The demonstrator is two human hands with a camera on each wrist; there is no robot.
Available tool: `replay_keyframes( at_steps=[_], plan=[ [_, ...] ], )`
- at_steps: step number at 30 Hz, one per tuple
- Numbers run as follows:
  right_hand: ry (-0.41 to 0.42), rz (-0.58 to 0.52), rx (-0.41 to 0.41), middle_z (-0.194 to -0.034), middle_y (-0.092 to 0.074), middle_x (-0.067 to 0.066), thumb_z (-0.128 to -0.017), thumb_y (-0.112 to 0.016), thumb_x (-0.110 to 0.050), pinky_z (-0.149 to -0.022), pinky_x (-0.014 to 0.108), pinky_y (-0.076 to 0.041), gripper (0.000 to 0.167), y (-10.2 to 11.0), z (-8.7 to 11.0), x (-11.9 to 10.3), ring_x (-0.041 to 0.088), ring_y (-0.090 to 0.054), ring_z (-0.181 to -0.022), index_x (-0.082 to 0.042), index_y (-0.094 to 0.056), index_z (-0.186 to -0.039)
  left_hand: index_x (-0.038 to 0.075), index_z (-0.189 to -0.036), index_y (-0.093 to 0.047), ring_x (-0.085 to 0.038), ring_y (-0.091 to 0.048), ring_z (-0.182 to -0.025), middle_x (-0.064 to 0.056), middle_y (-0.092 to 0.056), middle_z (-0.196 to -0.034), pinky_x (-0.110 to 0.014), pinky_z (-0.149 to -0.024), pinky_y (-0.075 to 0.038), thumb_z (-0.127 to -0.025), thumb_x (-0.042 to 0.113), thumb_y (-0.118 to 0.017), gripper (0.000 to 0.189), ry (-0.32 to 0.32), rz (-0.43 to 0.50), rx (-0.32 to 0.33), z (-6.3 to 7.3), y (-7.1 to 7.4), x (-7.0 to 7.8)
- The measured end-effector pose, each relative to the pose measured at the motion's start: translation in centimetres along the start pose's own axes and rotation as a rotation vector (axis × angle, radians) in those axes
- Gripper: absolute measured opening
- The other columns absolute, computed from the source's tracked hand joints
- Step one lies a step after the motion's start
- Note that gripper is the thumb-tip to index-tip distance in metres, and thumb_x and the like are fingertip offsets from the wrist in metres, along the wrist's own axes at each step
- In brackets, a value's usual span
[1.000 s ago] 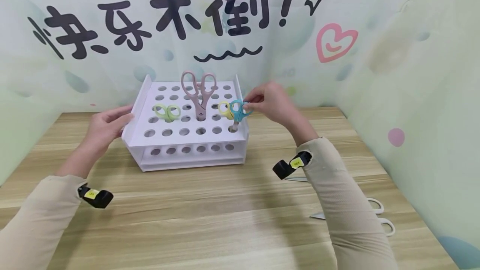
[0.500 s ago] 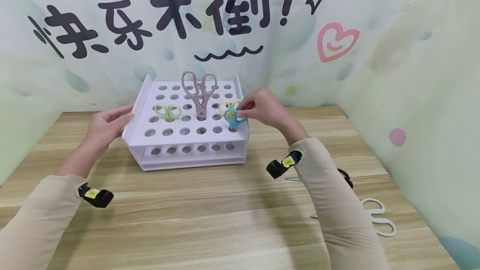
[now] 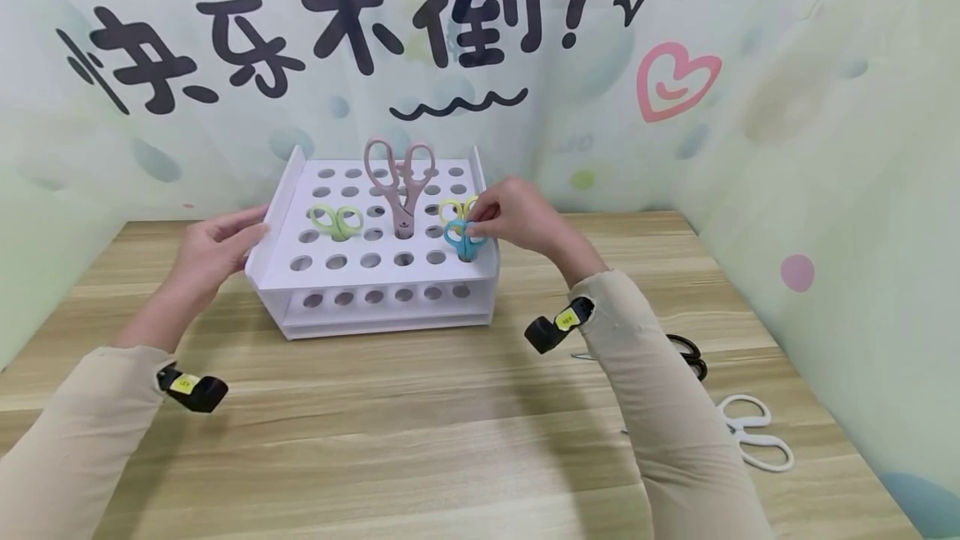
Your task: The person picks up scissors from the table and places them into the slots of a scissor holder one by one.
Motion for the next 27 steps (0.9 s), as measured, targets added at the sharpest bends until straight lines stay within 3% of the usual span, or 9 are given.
replay_keyframes(
  at_steps=[17, 27],
  plan=[
    [-0.028, -0.054, -0.015, -0.086, -0.064, 0.007, -0.078, -0.074, -0.013, -0.065, 0.027, -0.049, 0.019, -0.7, 0.3, 0.81, 0.021, -0.054, -0.076, -0.003, -0.072, -0.094, 0.002, -0.134, -0.045, 0.002, -0.055, -0.081, 0.011, -0.054, -0.095, -0.014, -0.067, -0.051, -0.089, 0.028, -0.06, 0.054, 0.014, -0.01, -0.002, 0.14, 0.03, 0.0],
    [0.019, -0.068, 0.002, -0.087, -0.063, 0.008, -0.077, -0.074, -0.009, -0.065, 0.027, -0.048, 0.018, -0.69, 0.38, 0.9, 0.02, -0.054, -0.076, -0.002, -0.072, -0.093, 0.001, -0.134, -0.045, 0.002, -0.056, -0.08, 0.012, -0.055, -0.094, -0.014, -0.066, -0.052, -0.088, 0.026, -0.061, 0.054, 0.006, 0.019, -0.004, 0.14, 0.0, -0.01]
  ],
)
Point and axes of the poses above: each hand's wrist, its own z-axis away from the middle knuckle, its own y-axis out of the back of the hand, x = y × z, the point moved 8 cm from there along -z, towards the middle knuckle
